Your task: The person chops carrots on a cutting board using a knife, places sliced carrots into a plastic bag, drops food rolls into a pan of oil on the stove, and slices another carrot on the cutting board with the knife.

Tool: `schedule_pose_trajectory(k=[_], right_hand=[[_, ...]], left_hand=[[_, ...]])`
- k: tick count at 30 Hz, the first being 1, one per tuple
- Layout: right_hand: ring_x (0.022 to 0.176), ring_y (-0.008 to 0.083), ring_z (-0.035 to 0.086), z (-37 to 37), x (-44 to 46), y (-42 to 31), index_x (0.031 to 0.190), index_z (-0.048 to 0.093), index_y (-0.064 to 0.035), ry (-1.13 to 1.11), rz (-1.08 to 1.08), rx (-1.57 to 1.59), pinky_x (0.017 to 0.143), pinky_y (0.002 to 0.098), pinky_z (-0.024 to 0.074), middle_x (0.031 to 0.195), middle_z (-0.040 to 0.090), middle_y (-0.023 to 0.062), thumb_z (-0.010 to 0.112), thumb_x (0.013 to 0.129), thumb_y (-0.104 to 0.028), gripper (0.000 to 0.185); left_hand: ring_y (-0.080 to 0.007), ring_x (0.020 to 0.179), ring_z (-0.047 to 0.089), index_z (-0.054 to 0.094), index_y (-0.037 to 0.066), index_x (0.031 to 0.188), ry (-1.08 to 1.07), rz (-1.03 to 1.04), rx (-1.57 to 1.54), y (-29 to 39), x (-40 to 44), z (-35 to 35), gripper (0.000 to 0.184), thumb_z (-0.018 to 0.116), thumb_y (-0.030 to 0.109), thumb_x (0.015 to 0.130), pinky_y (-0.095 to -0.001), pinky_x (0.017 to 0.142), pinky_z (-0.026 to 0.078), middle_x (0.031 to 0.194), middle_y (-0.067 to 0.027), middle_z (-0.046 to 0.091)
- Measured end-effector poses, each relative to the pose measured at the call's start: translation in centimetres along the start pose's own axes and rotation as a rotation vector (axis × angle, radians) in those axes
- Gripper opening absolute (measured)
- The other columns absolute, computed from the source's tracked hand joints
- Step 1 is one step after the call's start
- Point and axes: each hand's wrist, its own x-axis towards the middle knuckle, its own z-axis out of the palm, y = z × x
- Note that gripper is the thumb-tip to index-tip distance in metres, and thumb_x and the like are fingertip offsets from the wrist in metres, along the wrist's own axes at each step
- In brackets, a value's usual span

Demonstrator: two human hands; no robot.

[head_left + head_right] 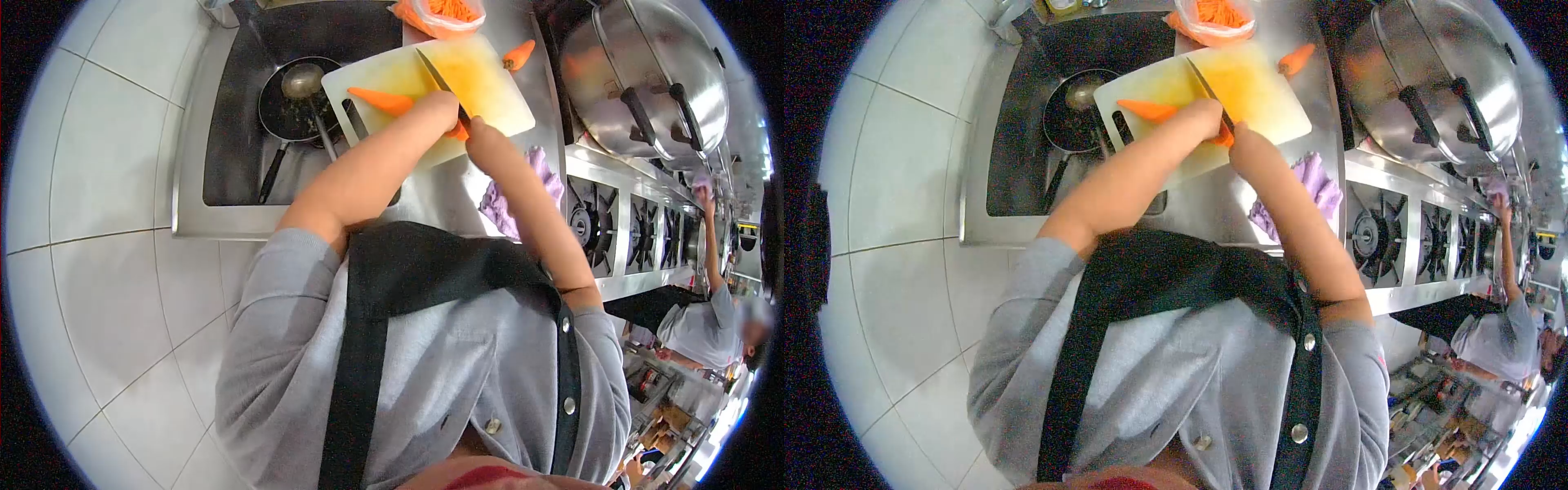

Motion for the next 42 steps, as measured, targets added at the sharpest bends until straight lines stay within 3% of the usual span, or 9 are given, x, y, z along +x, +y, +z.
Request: schedule_pose_trajectory(k=[3, 5, 18, 22, 25, 30, 32, 36, 42], right_hand=[[0.091, 0.0405, 0.062, 2.8, 1.0, 1.3, 0.101, 0.052, 0.0041, 0.076, -0.001, -0.043, 0.080, 0.0474, 0.0479, 0.094, 0.062, 0.0277, 0.043, 0.085, -0.011, 0.023], [0.091, 0.0408, 0.062, 0.9, -0.1, 0.8, 0.102, 0.051, 0.0041, 0.008, 0.006, -0.041, 0.080, 0.0475, 0.0478, 0.094, 0.062, 0.0278, 0.043, 0.085, -0.011, 0.024], [0.083, 0.0433, 0.061, 2.4, 0.6, 1.0, 0.095, 0.049, 0.0042, 0.163, -0.053, -0.022, 0.074, 0.0485, 0.0483, 0.084, 0.061, 0.0296, 0.042, 0.085, -0.009, 0.018], [0.083, 0.0428, 0.062, -0.2, -0.4, -0.4, 0.095, 0.049, 0.0042, -0.082, 0.044, 0.046, 0.076, 0.0493, 0.0476, 0.084, 0.062, 0.0290, 0.043, 0.085, -0.009, 0.019], [0.078, 0.0416, 0.063, 2.2, 0.0, 0.6, 0.095, 0.049, 0.0048, 0.224, -0.095, -0.039, 0.072, 0.0481, 0.0491, 0.081, 0.062, 0.0289, 0.043, 0.084, -0.009, 0.018], [0.081, 0.0425, 0.062, 0.2, -0.6, -0.8, 0.096, 0.049, 0.0039, -0.101, 0.080, 0.068, 0.075, 0.0490, 0.0480, 0.082, 0.062, 0.0285, 0.045, 0.086, -0.012, 0.020], [0.083, 0.0427, 0.061, 4.0, -0.1, 0.9, 0.099, 0.048, 0.0028, 0.138, 0.039, 0.003, 0.076, 0.0488, 0.0478, 0.085, 0.062, 0.0279, 0.046, 0.086, -0.014, 0.021], [0.086, 0.0429, 0.061, 3.5, 0.2, 1.1, 0.098, 0.048, 0.0005, 0.098, 0.022, 0.024, 0.078, 0.0493, 0.0466, 0.088, 0.062, 0.0282, 0.048, 0.086, -0.015, 0.020], [0.082, 0.0423, 0.062, 2.9, 0.2, 0.5, 0.098, 0.050, 0.0011, 0.113, 0.010, 0.004, 0.076, 0.0493, 0.0474, 0.084, 0.062, 0.0272, 0.047, 0.085, -0.013, 0.020]], left_hand=[[-0.0312, 0.095, 0.063, 0.069, 0.005, 0.096, 0.152, -0.037, -0.098, -0.2, 1.6, 0.2, 0.026, 0.065, 0.016, 0.073, -0.0383, 0.081, 0.051, 0.101, -0.0181, 0.065], [-0.0315, 0.096, 0.063, 0.069, 0.005, 0.096, -0.023, -0.023, -0.100, 0.5, -0.9, -1.2, 0.024, 0.063, 0.016, 0.075, -0.0386, 0.082, 0.050, 0.103, -0.0183, 0.065], [-0.0321, 0.093, 0.063, 0.070, 0.005, 0.092, 0.110, -0.066, -0.071, 0.3, -0.4, -0.6, 0.024, 0.068, 0.016, 0.070, -0.0386, 0.080, 0.051, 0.097, -0.0193, 0.065], [-0.0313, 0.093, 0.064, 0.070, 0.006, 0.091, 0.087, 0.022, 0.009, 0.0, -0.4, -0.6, 0.026, 0.070, 0.015, 0.067, -0.0383, 0.078, 0.051, 0.096, -0.0188, 0.066], [-0.0306, 0.093, 0.064, 0.070, 0.006, 0.090, 0.120, -0.059, -0.028, 0.6, 0.0, -1.3, 0.026, 0.071, 0.015, 0.066, -0.0387, 0.078, 0.051, 0.096, -0.0183, 0.066], [-0.0332, 0.093, 0.063, 0.067, 0.001, 0.095, 0.059, -0.005, -0.054, 0.5, -1.5, -1.5, 0.025, 0.066, 0.010, 0.072, -0.0407, 0.081, 0.050, 0.098, -0.0209, 0.065], [-0.0331, 0.094, 0.063, 0.067, 0.001, 0.095, 0.106, -0.013, -0.055, 0.1, -0.6, 0.0, 0.025, 0.065, 0.010, 0.073, -0.0410, 0.081, 0.050, 0.098, -0.0210, 0.065], [-0.0332, 0.095, 0.063, 0.067, 0.002, 0.097, -0.001, -0.026, -0.018, 0.6, -1.6, -1.9, 0.024, 0.060, 0.011, 0.076, -0.0419, 0.083, 0.050, 0.100, -0.0217, 0.064], [-0.0339, 0.090, 0.064, 0.068, 0.003, 0.093, 0.201, 0.121, -0.025, -1.0, -1.4, -0.3, 0.022, 0.059, 0.016, 0.078, -0.0397, 0.079, 0.051, 0.095, -0.0204, 0.065]])
